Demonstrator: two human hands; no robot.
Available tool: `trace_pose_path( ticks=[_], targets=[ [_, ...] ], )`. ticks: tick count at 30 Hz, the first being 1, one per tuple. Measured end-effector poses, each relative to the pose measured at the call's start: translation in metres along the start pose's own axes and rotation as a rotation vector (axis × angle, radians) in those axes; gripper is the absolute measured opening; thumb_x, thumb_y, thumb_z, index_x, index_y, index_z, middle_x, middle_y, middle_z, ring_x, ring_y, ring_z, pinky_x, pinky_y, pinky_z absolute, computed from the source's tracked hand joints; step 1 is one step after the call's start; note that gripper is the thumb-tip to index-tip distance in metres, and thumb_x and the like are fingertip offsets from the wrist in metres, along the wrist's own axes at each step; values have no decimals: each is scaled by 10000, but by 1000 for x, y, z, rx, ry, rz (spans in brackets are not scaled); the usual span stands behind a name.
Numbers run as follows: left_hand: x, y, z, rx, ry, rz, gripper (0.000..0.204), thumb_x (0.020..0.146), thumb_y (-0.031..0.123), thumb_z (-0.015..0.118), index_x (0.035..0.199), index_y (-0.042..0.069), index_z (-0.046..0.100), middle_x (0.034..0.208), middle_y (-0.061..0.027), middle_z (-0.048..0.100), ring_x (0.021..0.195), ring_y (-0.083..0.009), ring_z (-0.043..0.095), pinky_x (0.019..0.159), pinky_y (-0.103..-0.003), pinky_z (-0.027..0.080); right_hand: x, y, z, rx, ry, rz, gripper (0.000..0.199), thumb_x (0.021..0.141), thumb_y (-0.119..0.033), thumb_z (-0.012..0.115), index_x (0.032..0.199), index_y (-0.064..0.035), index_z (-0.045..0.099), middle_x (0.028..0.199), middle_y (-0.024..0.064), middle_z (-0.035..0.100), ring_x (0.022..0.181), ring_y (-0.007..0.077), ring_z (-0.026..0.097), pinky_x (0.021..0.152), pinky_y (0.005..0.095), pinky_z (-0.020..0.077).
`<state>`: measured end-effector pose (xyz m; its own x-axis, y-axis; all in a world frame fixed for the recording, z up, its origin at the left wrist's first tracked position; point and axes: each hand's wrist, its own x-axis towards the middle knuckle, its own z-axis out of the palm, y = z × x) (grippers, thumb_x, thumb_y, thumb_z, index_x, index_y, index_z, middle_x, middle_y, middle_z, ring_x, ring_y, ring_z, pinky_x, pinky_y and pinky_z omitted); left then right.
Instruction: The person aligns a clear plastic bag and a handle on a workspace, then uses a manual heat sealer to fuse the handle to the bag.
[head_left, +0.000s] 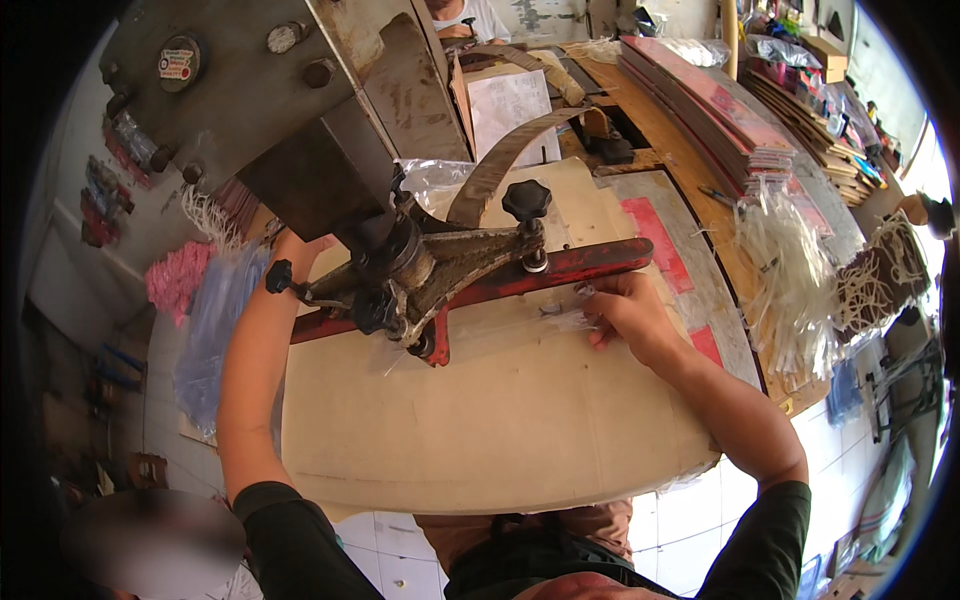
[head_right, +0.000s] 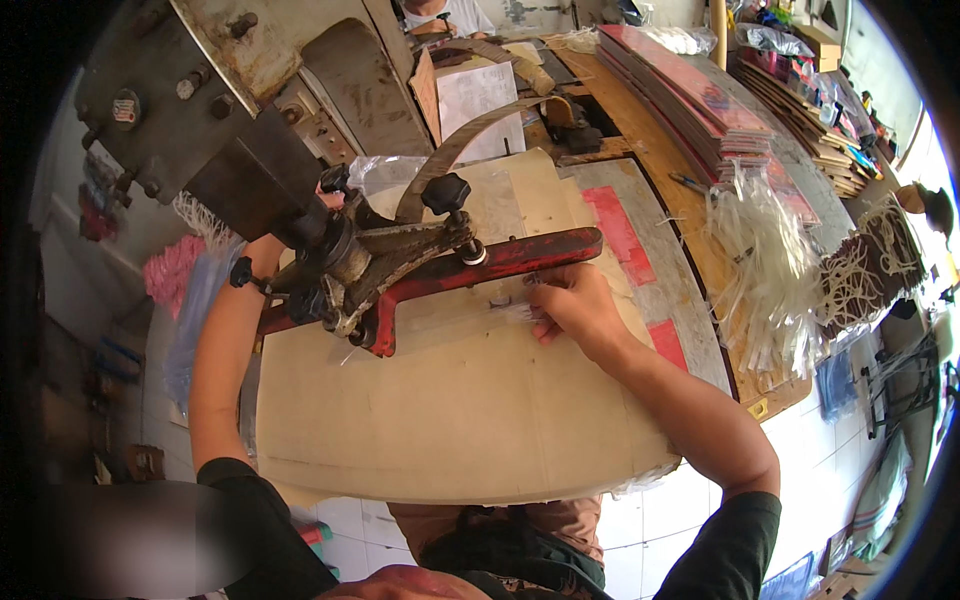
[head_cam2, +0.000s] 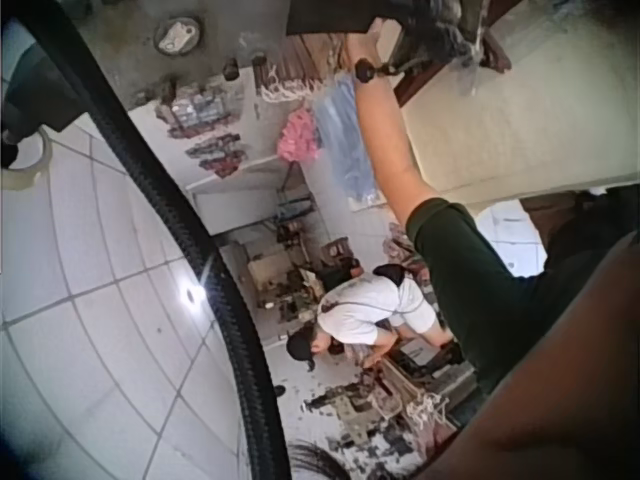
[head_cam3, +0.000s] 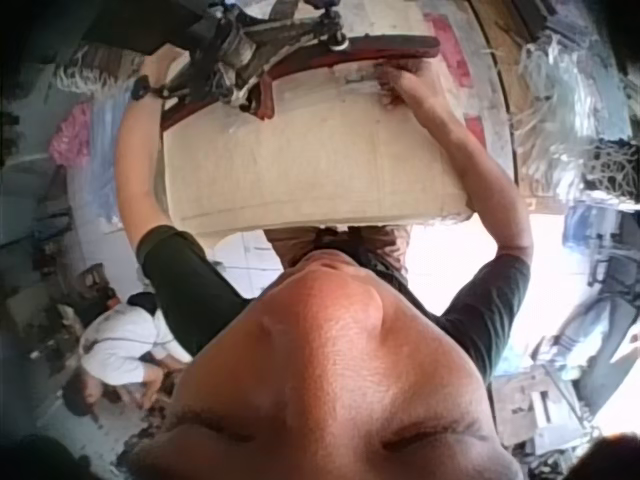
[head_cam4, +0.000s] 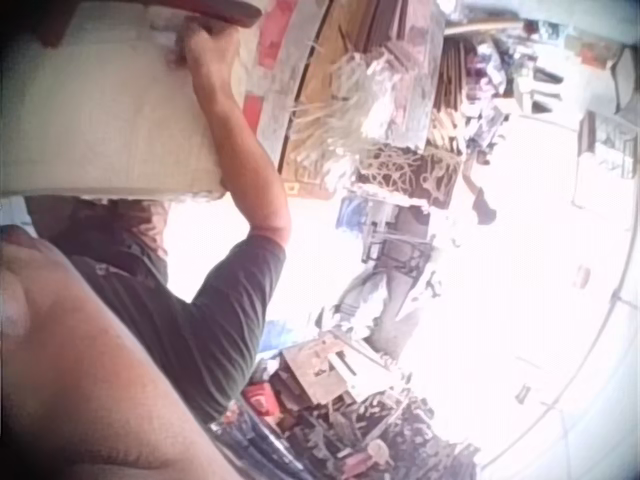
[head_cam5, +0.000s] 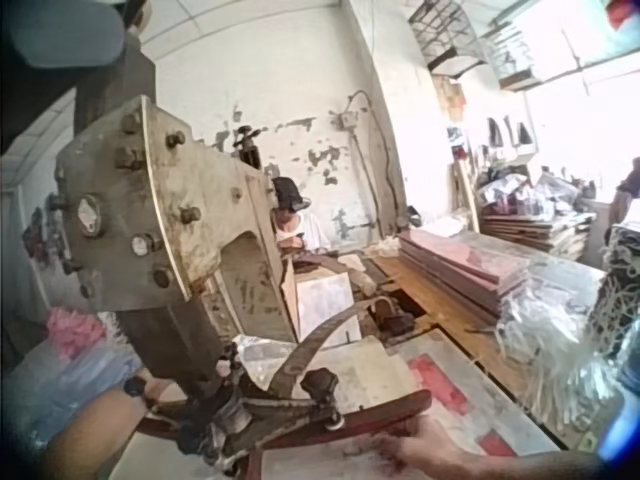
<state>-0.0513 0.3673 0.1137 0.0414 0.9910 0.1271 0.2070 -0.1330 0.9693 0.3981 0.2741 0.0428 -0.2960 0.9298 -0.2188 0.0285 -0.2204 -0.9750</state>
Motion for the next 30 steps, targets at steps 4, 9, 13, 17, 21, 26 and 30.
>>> trace_pose_path(
  ticks=[4,9,13,17,21,26,30],
  targets=[
    [-29,56,36,946,-82,374,299,816,212,833,914,32,616,881,-47,637,785,-172,554,744,-345,486,-4,-2,-2,-17,-10,-26,278,830,-75,603,1042,102,643,758,84,623,514,155,613,473,304,528],
    [-15,51,38,880,-65,370,286,838,215,807,953,37,614,908,-51,643,808,-175,570,757,-343,498,-1,3,-2,-37,-24,-51,268,864,-72,610,1081,81,647,796,64,626,515,134,578,471,285,468],
    [-5,45,31,661,-39,273,278,855,216,786,984,41,613,929,-54,648,826,-177,583,768,-341,508,0,4,2,-21,20,-63,233,904,-73,625,1085,71,650,783,52,631,511,117,568,461,269,456],
    [-8,41,26,368,-4,137,272,873,218,764,1015,45,611,951,-58,653,845,-179,596,779,-339,517,-1,2,8,40,89,-17,206,926,-97,646,1057,61,653,795,53,640,502,110,555,445,268,448],
    [-8,48,38,241,31,67,268,890,220,743,1047,49,610,972,-61,658,864,-181,609,791,-338,527,4,12,-1,46,106,-37,200,943,-110,632,1036,67,645,779,68,632,499,118,555,436,281,459],
    [-4,55,48,220,60,0,266,912,222,716,1086,54,608,999,-66,663,887,-183,626,804,-336,540,3,15,4,68,141,-61,210,962,-117,614,1030,80,633,760,69,612,493,127,553,431,288,458],
    [-4,50,44,157,80,-58,266,929,224,695,1117,58,606,1020,-69,668,905,-185,639,815,-334,549,0,9,4,29,118,-49,211,969,-129,614,1013,77,629,776,73,619,495,127,558,435,290,459]
  ],
)
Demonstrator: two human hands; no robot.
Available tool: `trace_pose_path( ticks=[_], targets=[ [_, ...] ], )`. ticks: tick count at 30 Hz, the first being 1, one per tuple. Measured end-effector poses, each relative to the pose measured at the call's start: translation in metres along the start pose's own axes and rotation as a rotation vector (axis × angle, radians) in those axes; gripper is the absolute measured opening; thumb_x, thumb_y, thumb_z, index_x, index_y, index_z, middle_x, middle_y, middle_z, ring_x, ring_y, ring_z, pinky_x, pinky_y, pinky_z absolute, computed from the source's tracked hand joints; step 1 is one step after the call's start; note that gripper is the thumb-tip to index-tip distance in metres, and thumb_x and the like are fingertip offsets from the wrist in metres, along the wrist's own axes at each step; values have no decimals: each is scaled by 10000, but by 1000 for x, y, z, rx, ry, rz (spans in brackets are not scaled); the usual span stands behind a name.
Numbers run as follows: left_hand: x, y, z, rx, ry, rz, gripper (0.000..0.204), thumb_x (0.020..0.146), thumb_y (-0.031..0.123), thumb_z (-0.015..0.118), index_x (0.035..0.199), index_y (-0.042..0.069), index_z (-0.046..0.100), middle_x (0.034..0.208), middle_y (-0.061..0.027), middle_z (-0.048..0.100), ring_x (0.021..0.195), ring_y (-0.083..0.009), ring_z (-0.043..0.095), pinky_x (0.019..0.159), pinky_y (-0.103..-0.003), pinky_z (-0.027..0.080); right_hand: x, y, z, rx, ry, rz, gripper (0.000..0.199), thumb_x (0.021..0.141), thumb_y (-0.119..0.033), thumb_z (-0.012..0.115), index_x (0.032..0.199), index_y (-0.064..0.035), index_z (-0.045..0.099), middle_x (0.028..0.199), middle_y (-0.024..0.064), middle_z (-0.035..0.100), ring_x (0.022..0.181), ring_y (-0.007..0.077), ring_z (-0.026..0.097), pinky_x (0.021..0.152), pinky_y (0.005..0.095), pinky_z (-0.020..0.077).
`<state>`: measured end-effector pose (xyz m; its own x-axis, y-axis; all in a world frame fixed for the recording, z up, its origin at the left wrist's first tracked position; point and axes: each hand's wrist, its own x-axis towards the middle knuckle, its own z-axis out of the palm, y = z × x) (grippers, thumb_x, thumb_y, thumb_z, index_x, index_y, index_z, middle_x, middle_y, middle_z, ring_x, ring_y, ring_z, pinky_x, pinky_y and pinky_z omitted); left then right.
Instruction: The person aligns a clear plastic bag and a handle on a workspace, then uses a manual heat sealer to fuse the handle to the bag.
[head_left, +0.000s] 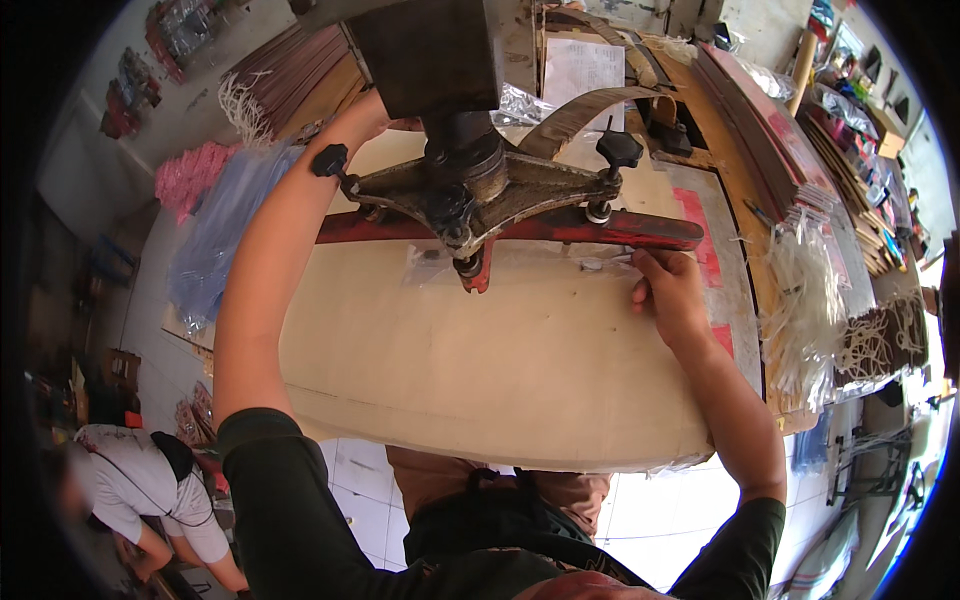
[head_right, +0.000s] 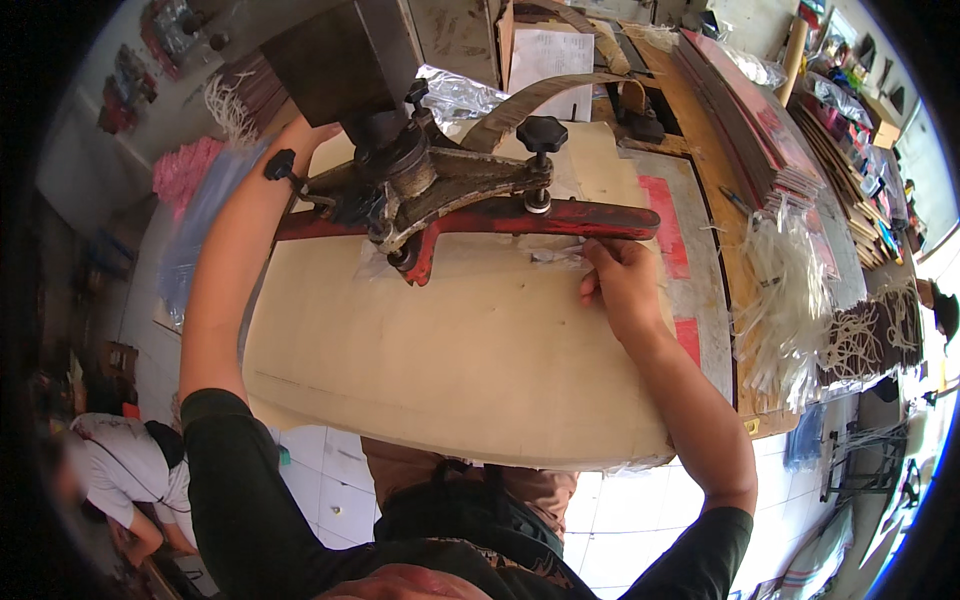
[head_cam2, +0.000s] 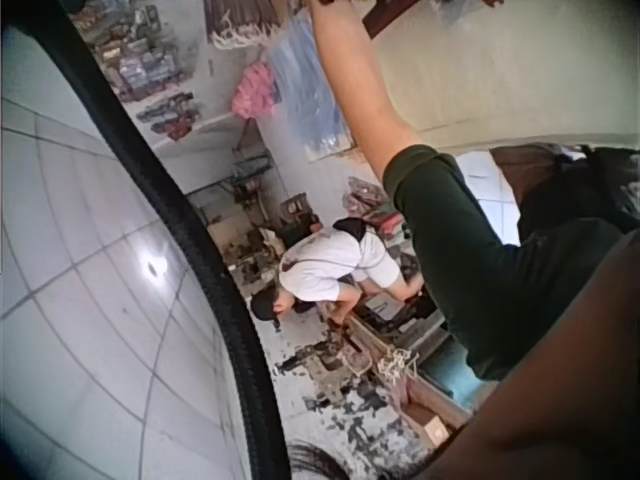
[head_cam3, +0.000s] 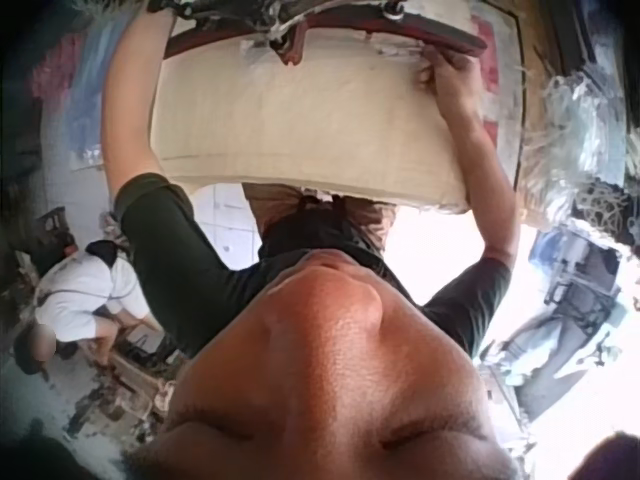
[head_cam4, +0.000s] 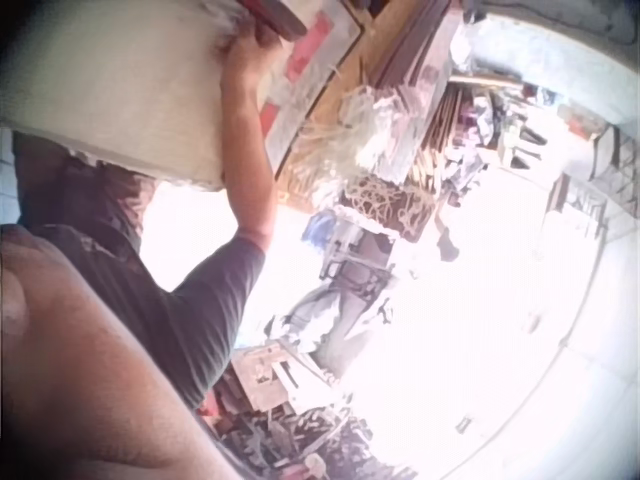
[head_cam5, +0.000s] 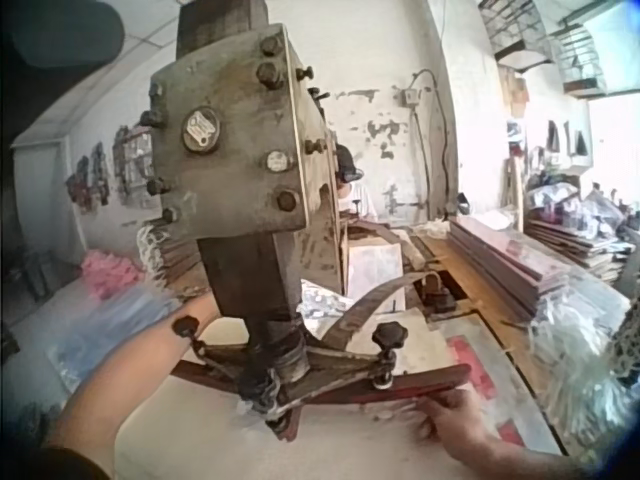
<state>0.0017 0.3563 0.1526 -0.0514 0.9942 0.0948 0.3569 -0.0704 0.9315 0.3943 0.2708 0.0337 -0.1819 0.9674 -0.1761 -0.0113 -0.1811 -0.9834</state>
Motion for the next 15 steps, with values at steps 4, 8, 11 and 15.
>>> trace_pose_path(
  ticks=[4,8,11,15],
  targets=[
    [-8,-7,-10,-66,23,-63,269,947,226,674,1149,61,605,1041,-73,673,924,-187,652,826,-332,559,1,2,2,-2,-1,-5,213,973,-142,617,997,69,629,784,72,621,500,124,564,446,286,472],
    [-11,-10,-8,-117,64,-125,275,964,228,653,1180,65,603,1063,-76,678,942,-189,665,838,-331,569,8,10,-5,4,-17,-20,186,960,-140,641,1027,33,624,772,33,603,507,104,545,432,270,457],
    [-14,-10,-7,-103,72,-112,280,977,229,637,1203,68,602,1079,-79,681,956,-191,675,846,-329,576,5,6,-5,22,-5,-15,198,965,-132,630,1064,39,618,828,38,607,521,104,556,444,270,465],
    [-19,-47,-75,319,-6,371,307,963,202,647,1220,42,592,1068,-87,689,907,-179,676,830,-313,574,2,5,3,32,-24,-37,212,968,-126,620,1091,47,615,906,45,617,531,111,571,461,265,468]
  ],
)
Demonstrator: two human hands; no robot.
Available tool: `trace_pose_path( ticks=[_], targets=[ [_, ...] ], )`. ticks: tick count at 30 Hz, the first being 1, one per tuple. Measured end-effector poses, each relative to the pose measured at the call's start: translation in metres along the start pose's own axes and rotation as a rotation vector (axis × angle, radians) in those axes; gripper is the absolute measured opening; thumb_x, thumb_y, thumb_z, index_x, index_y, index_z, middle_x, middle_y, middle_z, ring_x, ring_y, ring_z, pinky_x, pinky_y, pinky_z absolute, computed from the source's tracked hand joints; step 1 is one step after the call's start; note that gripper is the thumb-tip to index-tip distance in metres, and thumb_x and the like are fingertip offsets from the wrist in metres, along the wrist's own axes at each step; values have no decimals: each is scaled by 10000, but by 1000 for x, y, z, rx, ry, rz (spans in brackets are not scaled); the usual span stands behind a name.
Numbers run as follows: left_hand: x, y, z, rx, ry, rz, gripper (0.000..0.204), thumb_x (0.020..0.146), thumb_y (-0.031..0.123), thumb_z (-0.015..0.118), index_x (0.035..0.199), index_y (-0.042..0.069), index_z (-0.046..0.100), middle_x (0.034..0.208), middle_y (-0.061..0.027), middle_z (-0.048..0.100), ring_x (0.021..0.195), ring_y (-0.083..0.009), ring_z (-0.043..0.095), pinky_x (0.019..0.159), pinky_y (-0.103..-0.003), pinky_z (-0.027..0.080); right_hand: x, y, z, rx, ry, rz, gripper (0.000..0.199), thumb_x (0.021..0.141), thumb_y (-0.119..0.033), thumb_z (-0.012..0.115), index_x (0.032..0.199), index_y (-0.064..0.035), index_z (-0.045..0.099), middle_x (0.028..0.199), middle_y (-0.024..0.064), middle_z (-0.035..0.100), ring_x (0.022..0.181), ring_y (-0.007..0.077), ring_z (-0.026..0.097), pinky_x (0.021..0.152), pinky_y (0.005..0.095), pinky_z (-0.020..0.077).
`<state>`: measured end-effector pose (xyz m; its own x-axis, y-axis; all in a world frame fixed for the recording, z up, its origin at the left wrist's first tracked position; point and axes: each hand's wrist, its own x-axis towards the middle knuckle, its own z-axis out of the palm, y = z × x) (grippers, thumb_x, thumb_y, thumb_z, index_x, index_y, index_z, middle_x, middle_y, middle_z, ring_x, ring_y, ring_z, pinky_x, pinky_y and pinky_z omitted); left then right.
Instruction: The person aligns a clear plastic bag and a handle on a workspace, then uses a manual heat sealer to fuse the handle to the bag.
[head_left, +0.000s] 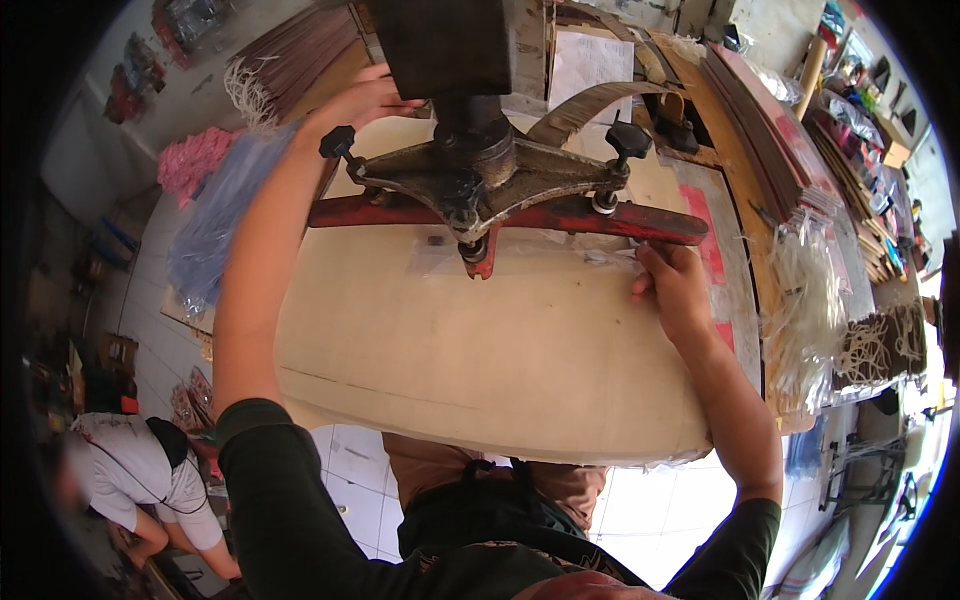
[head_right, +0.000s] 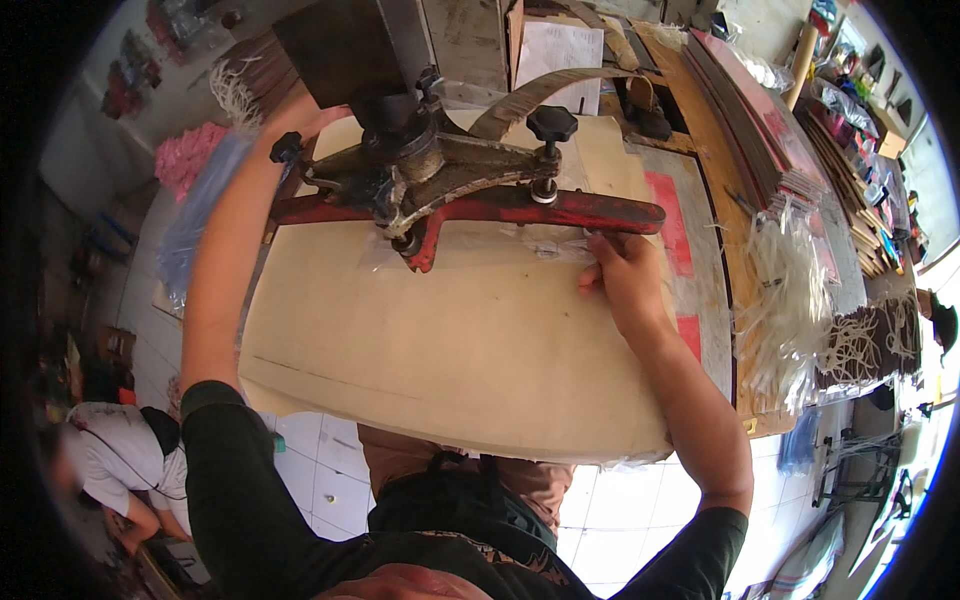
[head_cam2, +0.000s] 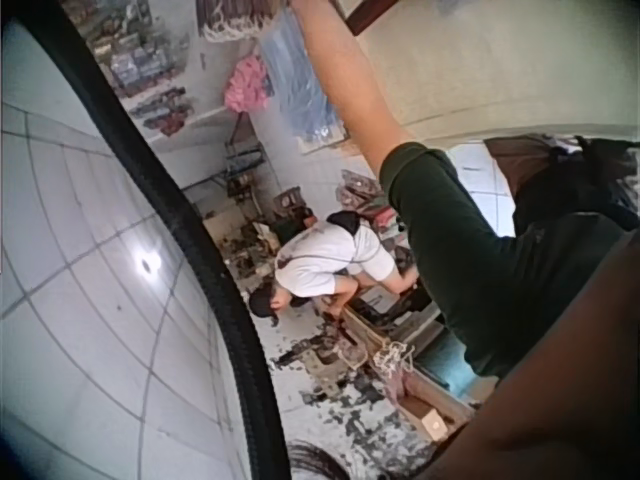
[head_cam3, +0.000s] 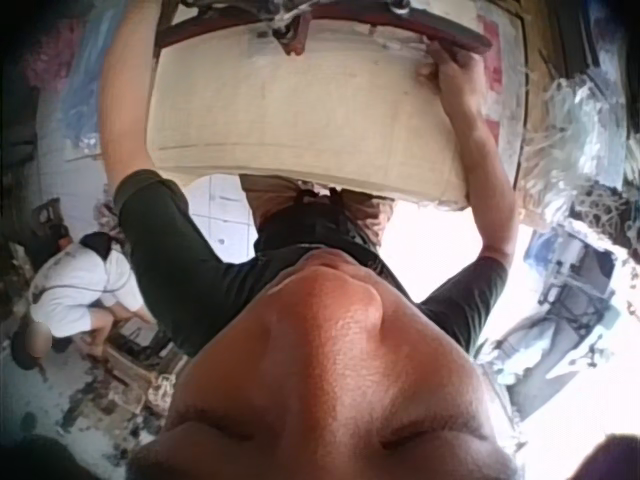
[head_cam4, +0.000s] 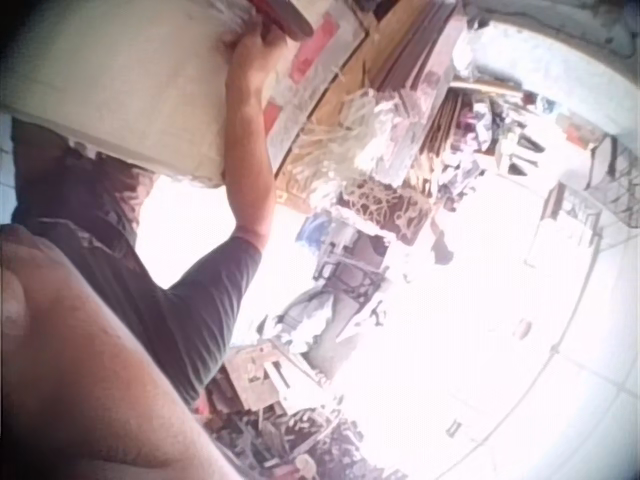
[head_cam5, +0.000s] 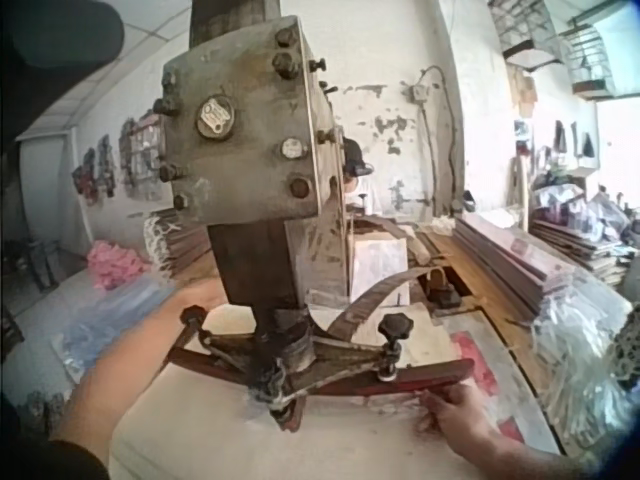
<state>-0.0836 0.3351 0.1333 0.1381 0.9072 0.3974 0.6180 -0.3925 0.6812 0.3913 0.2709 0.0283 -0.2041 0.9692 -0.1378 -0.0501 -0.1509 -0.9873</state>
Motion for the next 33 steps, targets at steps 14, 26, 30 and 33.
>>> trace_pose_path(
  ticks=[14,26,30,33],
  targets=[
    [-194,105,84,-570,30,-1005,512,953,510,613,1136,41,519,909,-153,680,669,-224,695,607,-324,584,-2,0,-4,-16,15,-30,235,968,-132,621,1103,60,615,902,57,628,544,118,586,506,268,479],
    [-200,103,139,-807,214,-790,232,960,92,644,1125,13,500,1028,-135,658,876,-230,692,784,-359,603,3,3,-6,-13,-13,-20,235,976,-97,600,1117,90,606,931,104,662,561,134,609,498,270,503],
    [-196,93,137,-717,208,-765,250,948,60,657,1133,1,498,1000,-118,650,834,-194,678,750,-347,606,2,2,-5,-9,-22,-17,258,978,-100,599,1143,98,595,988,112,661,574,138,620,503,275,524],
    [-194,90,140,-688,252,-770,290,927,30,676,1146,-11,491,1000,-121,642,839,-196,683,753,-337,612,2,3,-4,8,-4,-12,273,981,-97,593,1168,102,581,1034,119,655,601,146,642,534,277,559]
  ],
)
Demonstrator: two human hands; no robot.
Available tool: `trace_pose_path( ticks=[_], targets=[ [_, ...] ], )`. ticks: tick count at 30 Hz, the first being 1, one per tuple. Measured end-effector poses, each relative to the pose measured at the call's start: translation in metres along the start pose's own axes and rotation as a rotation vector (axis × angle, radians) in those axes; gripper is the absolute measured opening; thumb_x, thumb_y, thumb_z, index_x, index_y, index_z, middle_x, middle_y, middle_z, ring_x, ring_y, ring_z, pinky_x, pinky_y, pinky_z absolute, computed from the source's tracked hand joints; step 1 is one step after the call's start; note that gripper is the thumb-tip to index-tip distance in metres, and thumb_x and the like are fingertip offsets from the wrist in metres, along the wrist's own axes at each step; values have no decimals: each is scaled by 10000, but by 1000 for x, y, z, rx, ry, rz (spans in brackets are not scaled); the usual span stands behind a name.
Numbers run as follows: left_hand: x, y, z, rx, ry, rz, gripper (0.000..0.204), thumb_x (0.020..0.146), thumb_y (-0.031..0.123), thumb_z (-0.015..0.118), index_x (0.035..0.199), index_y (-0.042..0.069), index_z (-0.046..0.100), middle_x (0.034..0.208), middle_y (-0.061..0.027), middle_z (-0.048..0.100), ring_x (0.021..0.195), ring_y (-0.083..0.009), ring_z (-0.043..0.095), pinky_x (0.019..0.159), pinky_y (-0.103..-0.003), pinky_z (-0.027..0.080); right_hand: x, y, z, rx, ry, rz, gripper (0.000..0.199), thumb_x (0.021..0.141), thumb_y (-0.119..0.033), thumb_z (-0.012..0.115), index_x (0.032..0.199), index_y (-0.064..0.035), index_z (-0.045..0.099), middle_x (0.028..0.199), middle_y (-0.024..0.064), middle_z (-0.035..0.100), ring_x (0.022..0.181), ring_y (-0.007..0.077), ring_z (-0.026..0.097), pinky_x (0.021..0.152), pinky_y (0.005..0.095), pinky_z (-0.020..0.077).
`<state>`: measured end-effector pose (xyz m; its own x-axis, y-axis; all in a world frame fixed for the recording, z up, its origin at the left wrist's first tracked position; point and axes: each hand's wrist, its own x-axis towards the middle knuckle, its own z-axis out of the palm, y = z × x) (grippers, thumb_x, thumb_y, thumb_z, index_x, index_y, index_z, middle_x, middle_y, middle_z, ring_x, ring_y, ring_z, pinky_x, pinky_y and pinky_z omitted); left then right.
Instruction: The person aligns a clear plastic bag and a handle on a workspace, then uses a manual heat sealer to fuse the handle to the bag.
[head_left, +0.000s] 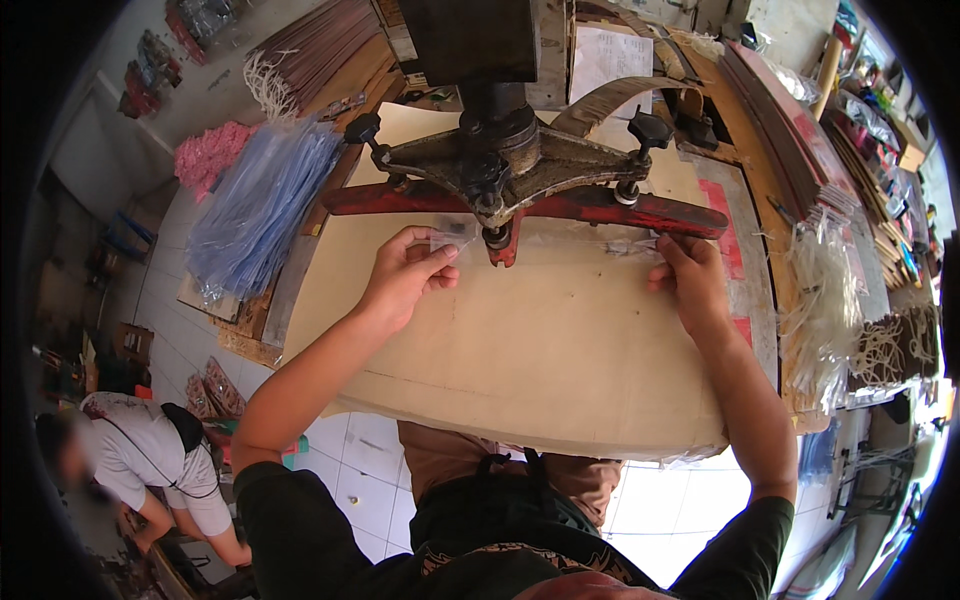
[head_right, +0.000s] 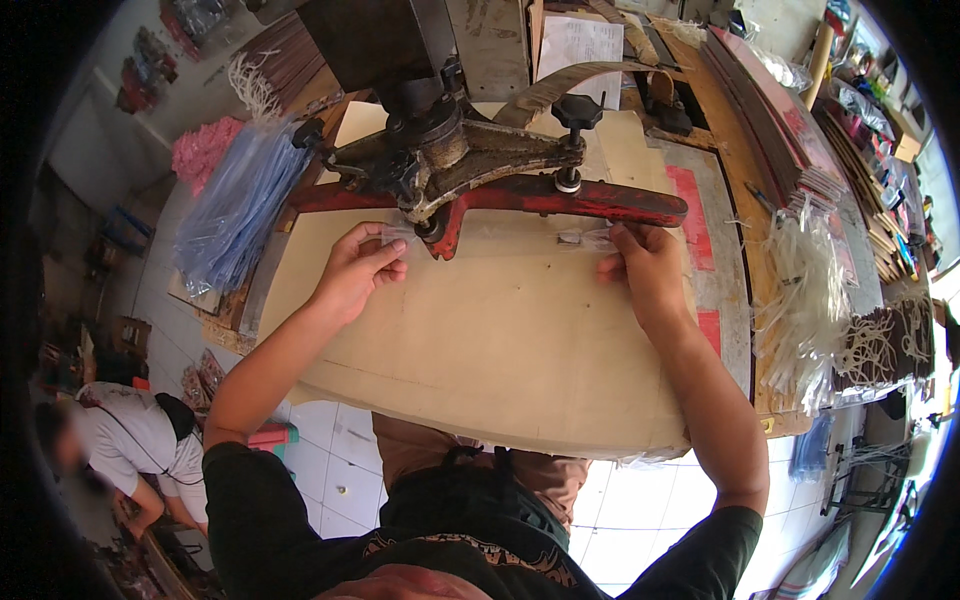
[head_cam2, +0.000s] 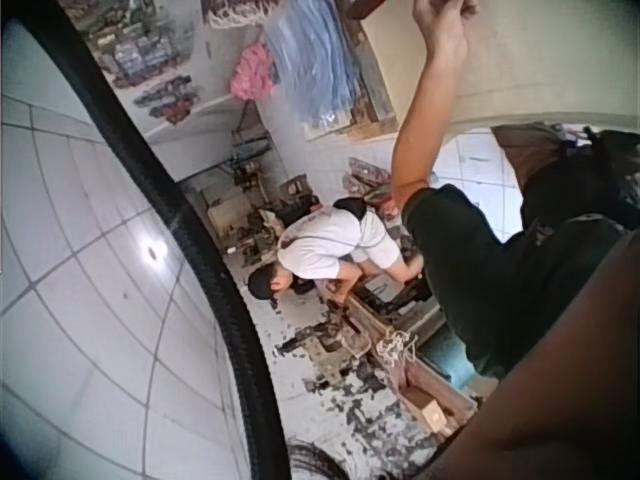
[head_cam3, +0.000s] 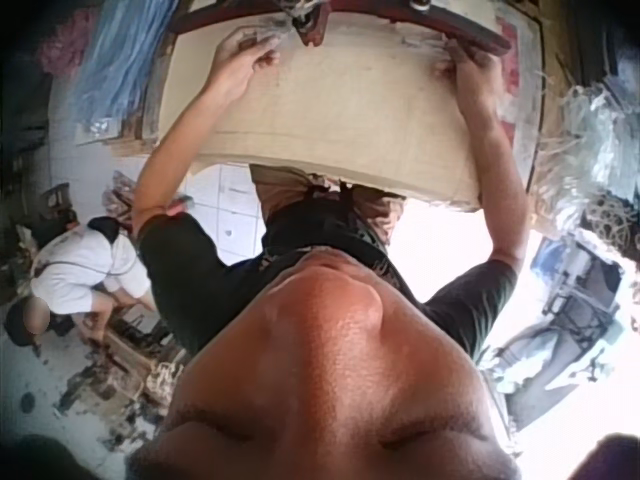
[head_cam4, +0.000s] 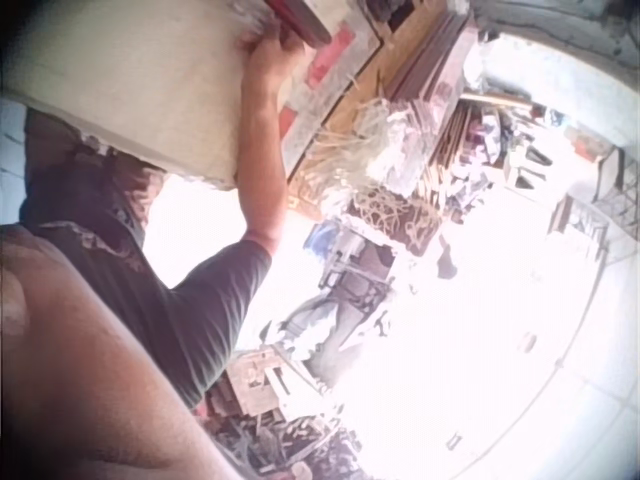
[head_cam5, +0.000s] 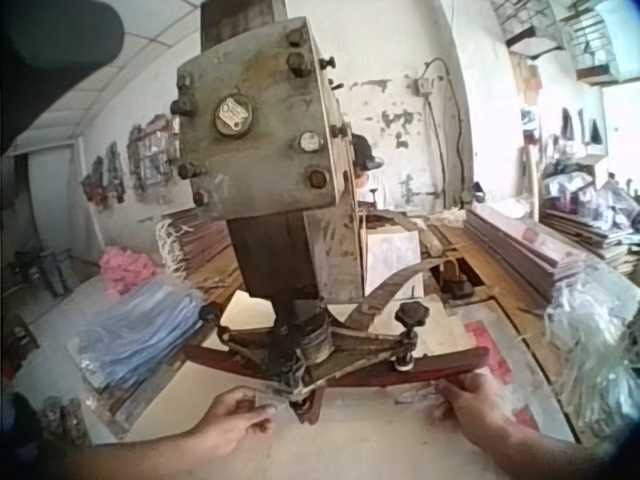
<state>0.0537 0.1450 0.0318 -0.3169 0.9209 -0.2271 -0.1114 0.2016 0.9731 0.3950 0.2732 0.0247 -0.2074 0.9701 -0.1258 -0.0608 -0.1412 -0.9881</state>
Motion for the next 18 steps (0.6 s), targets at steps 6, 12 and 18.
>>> trace_pose_path(
  ticks=[6,12,18],
  targets=[
    [-2,-3,-8,-38,-23,15,243,930,37,677,1107,31,510,995,-107,658,933,-206,703,810,-301,607,-1,1,1,47,-12,9,300,984,-76,576,1218,109,541,1079,142,632,685,177,682,613,291,606],
    [-5,-1,-14,147,-61,139,248,918,29,687,1076,44,496,1017,-114,653,908,-207,710,763,-294,599,-3,-1,3,68,-19,22,324,986,-58,557,1248,124,504,1085,151,619,725,200,693,651,308,614],
    [-1,5,-7,125,6,136,266,903,7,697,1067,31,489,1021,-115,653,813,-184,703,651,-269,573,-4,-2,4,62,-6,28,317,986,-55,556,1244,121,502,1071,151,624,732,199,695,659,303,612]
  ],
)
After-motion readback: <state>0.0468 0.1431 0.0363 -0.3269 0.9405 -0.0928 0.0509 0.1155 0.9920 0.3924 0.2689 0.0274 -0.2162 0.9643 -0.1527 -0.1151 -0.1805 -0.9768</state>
